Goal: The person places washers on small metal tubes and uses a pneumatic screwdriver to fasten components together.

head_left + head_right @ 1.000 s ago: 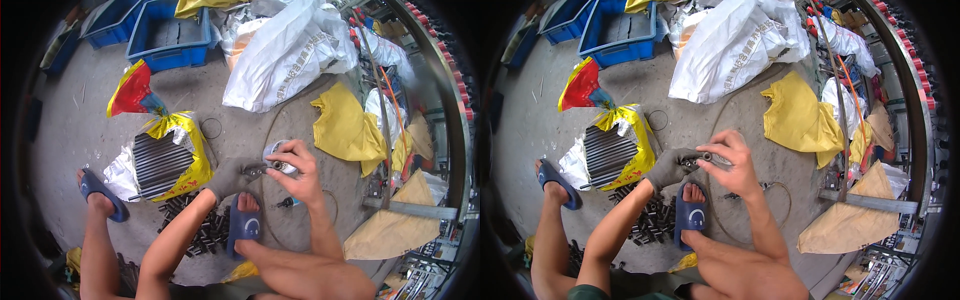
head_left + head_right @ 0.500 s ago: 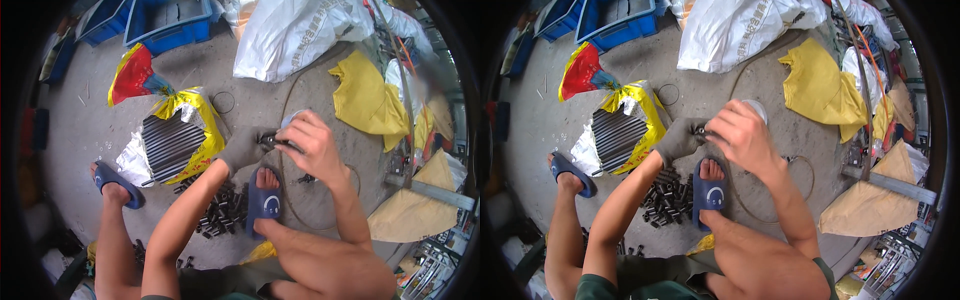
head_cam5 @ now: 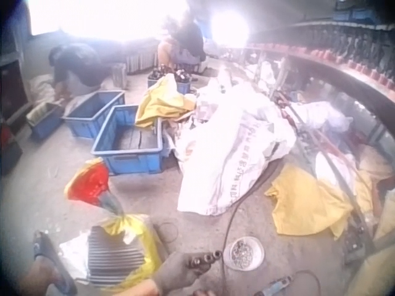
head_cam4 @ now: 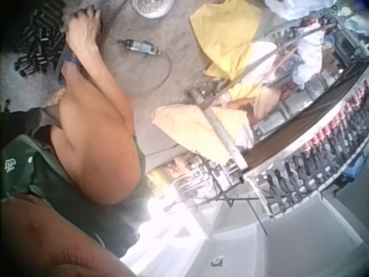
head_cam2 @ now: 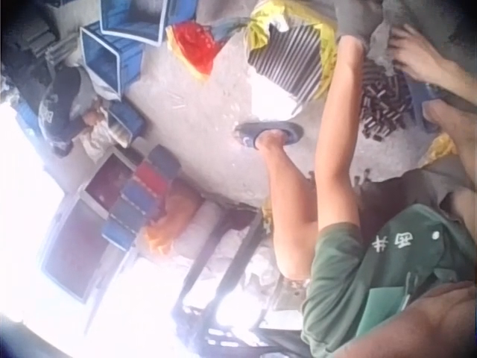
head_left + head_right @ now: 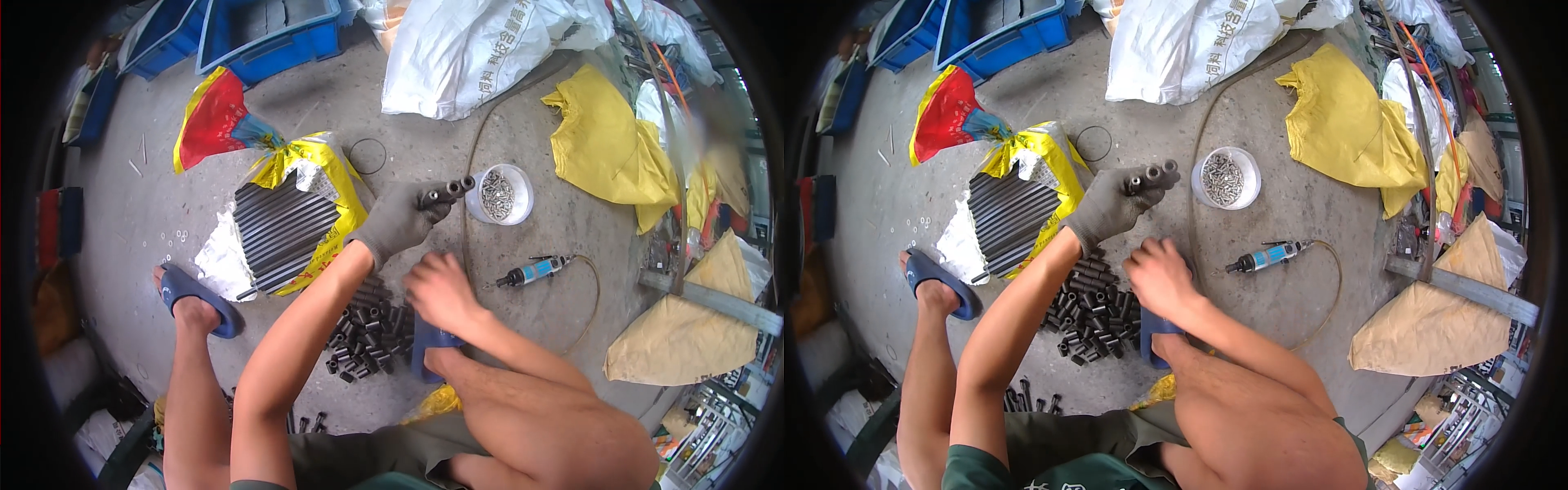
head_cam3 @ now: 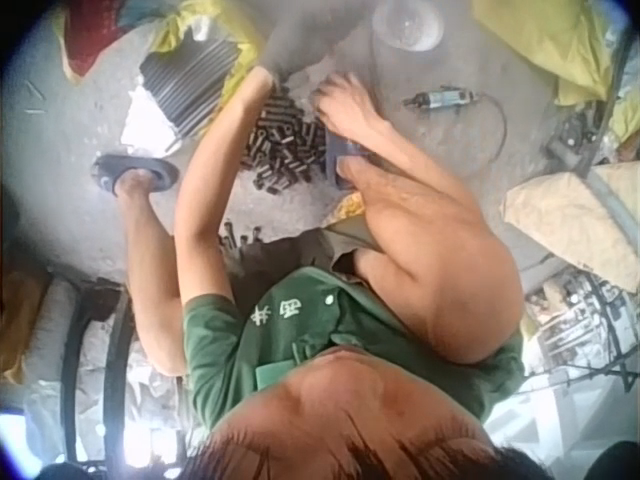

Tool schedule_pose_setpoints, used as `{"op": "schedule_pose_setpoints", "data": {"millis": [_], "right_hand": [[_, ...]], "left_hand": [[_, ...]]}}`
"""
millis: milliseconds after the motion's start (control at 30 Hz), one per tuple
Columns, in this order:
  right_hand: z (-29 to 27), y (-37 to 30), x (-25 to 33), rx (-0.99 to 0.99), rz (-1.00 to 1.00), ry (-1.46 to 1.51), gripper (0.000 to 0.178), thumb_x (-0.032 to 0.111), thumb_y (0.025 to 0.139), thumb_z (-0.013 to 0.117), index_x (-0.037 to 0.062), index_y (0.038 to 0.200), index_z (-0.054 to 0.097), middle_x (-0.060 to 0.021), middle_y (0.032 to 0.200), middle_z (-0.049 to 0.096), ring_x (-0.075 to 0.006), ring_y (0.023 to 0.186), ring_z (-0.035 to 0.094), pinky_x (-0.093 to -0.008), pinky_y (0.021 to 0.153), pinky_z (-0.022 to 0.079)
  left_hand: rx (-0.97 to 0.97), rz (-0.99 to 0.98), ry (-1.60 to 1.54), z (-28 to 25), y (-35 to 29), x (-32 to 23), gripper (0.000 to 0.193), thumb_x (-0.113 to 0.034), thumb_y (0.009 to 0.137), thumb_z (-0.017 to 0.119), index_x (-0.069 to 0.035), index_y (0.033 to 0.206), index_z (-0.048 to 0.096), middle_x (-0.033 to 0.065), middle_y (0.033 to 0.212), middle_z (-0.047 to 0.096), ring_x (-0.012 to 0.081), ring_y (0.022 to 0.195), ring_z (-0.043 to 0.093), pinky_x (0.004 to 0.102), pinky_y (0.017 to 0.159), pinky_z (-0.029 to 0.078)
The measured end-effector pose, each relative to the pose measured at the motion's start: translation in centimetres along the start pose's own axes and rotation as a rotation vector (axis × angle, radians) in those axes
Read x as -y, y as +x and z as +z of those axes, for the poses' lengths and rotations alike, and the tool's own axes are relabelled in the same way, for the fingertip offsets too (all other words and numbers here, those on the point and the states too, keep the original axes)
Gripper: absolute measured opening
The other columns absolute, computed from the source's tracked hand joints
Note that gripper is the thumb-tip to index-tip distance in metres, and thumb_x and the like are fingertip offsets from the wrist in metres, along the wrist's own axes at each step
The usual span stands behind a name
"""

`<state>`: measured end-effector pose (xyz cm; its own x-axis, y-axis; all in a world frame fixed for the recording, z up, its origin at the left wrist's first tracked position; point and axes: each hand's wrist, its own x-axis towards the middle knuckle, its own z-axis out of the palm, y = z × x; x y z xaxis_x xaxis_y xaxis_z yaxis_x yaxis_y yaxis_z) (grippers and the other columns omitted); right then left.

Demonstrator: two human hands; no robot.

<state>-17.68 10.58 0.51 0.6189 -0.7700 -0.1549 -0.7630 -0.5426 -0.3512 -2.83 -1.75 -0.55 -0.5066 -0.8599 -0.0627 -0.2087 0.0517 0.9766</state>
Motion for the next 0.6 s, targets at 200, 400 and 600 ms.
{"op": "schedule_pose_setpoints", "data": {"millis": [200,400,600], "right_hand": [[5.9,1.8,2.3,0.273,0.047,-0.280,0.013,0.016,0.080,0.067,0.0104,0.082,0.078,-0.0050,0.085,0.073,-0.0244,0.106,0.057,-0.0374,0.095,0.038],[5.7,2.9,1.9,0.382,-0.028,-0.324,0.013,0.018,0.078,0.069,0.0112,0.079,0.080,-0.0057,0.085,0.074,-0.0273,0.106,0.060,-0.0385,0.094,0.040],[1.7,2.3,0.2,0.042,-0.018,0.009,0.020,0.023,0.080,0.074,0.0067,0.092,0.075,-0.0097,0.088,0.072,-0.0296,0.094,0.064,-0.0440,0.082,0.051]], "left_hand": [[-0.039,-0.046,-0.004,-0.1,-0.5,0.8,0.030,-0.001,0.097,0.066,-0.006,0.126,0.074,0.0088,0.114,0.079,0.0037,0.099,0.065,0.0268,0.088,0.055],[-0.132,0.012,-0.070,0.4,-0.8,0.5,0.026,-0.007,0.090,0.069,-0.009,0.116,0.074,0.0211,0.081,0.065,0.0140,0.069,0.054,0.0368,0.070,0.052],[0.020,-0.111,-0.071,0.0,-1.0,-1.7,0.036,0.002,0.093,0.064,-0.007,0.126,0.075,0.0069,0.101,0.079,0.0019,0.088,0.060,0.0261,0.078,0.055]]}}
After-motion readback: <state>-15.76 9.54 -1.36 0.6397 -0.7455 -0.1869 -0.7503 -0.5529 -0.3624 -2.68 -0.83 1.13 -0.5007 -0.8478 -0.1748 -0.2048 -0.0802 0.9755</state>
